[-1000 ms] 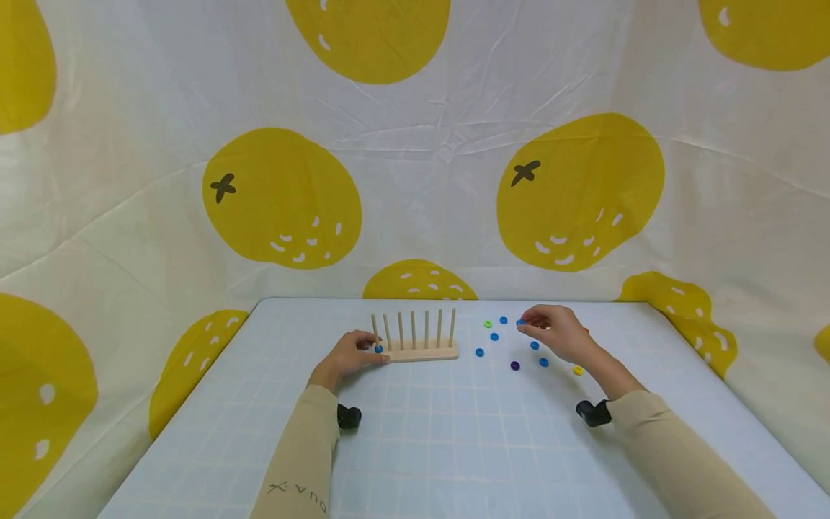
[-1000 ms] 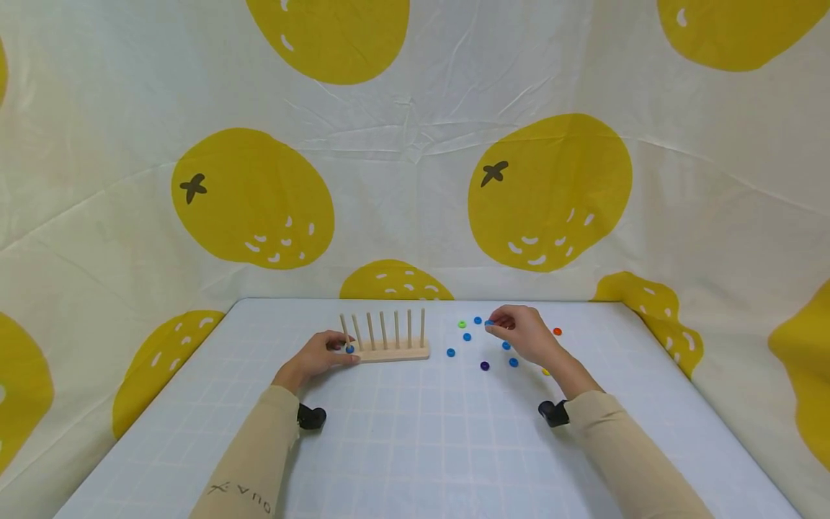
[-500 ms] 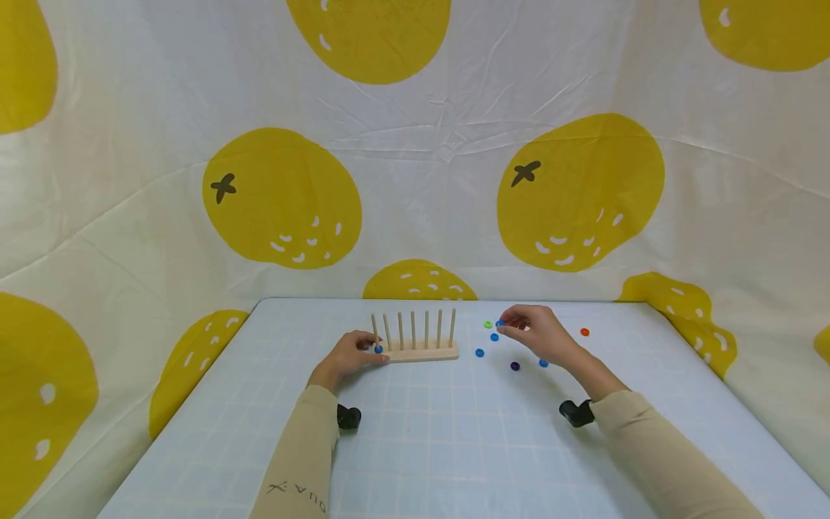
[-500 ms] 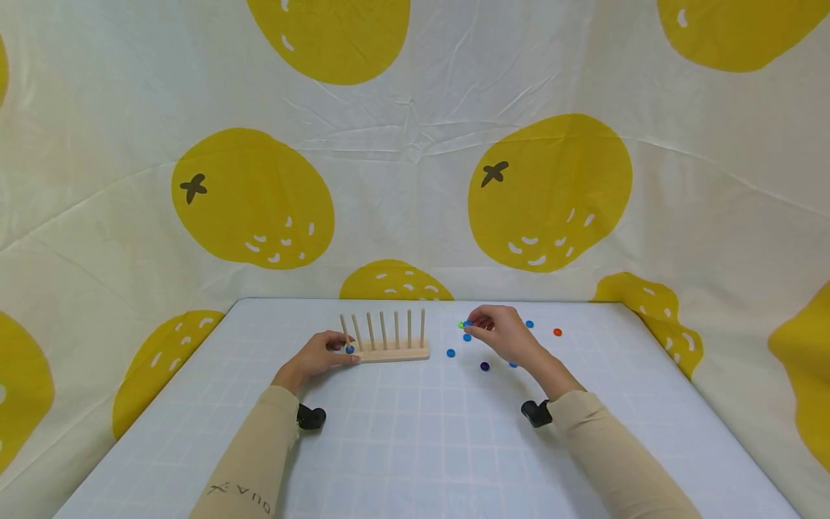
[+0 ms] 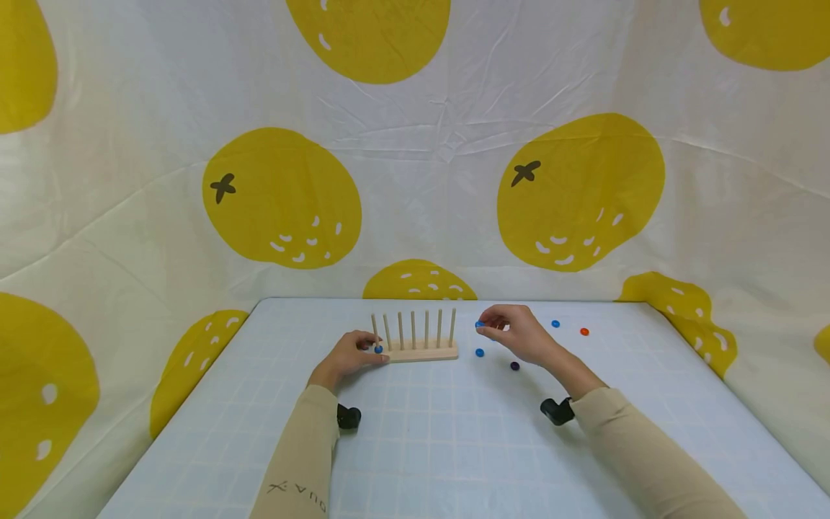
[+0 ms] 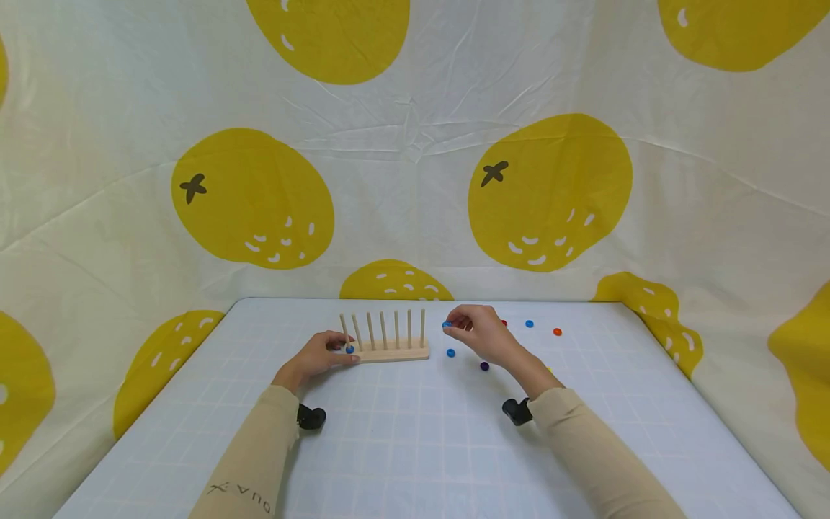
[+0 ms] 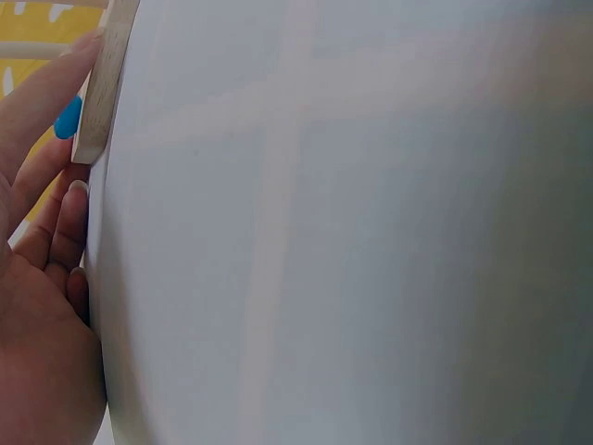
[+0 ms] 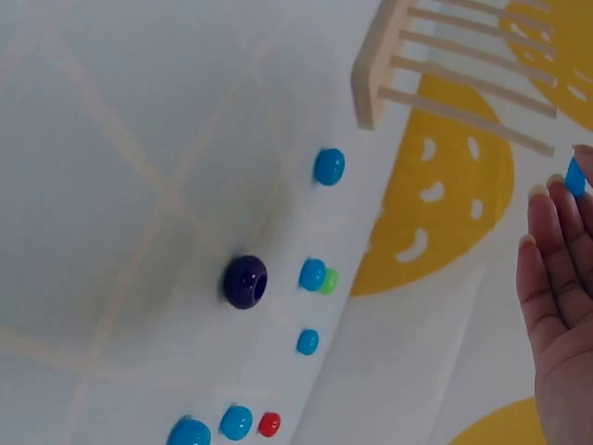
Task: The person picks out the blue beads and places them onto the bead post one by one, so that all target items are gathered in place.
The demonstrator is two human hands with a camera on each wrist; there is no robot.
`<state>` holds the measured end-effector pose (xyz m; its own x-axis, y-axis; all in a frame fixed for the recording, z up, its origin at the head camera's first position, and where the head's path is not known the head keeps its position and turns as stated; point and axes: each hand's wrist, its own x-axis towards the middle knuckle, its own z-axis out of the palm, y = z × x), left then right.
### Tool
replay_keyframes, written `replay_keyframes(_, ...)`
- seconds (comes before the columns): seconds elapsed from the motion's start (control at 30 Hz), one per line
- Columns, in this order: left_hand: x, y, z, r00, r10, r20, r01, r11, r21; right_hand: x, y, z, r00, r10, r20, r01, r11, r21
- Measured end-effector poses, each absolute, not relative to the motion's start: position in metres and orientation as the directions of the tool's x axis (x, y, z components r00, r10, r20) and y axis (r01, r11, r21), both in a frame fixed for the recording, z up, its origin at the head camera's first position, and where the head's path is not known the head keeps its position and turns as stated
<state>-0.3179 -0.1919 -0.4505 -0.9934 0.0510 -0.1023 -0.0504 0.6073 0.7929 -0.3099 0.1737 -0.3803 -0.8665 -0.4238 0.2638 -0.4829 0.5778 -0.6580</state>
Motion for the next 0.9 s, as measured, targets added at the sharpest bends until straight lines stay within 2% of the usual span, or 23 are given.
replay_keyframes(0.23,-0.317,-0.192,-0.450,-0.993,0.052,-0.104,-0.052,0.603,0.796,-0.310,0.158,-0.377,-0.826,-0.461,0.325,-0.549,0.525,-0.650)
replay_keyframes(0.5,-0.318,-0.191,-0.449,-0.994,0.051,-0.101,-0.050,0.604,0.796,-0.310,0.138,-0.373,-0.812,-0.488,0.320,-0.562,0.507,-0.653)
replay_keyframes(0.9,-0.320,-0.193,-0.452,-0.992,0.044,-0.115,-0.065,0.605,0.794,-0.313,0.107,-0.370,-0.742,-0.571,0.351,-0.647,0.472,-0.599)
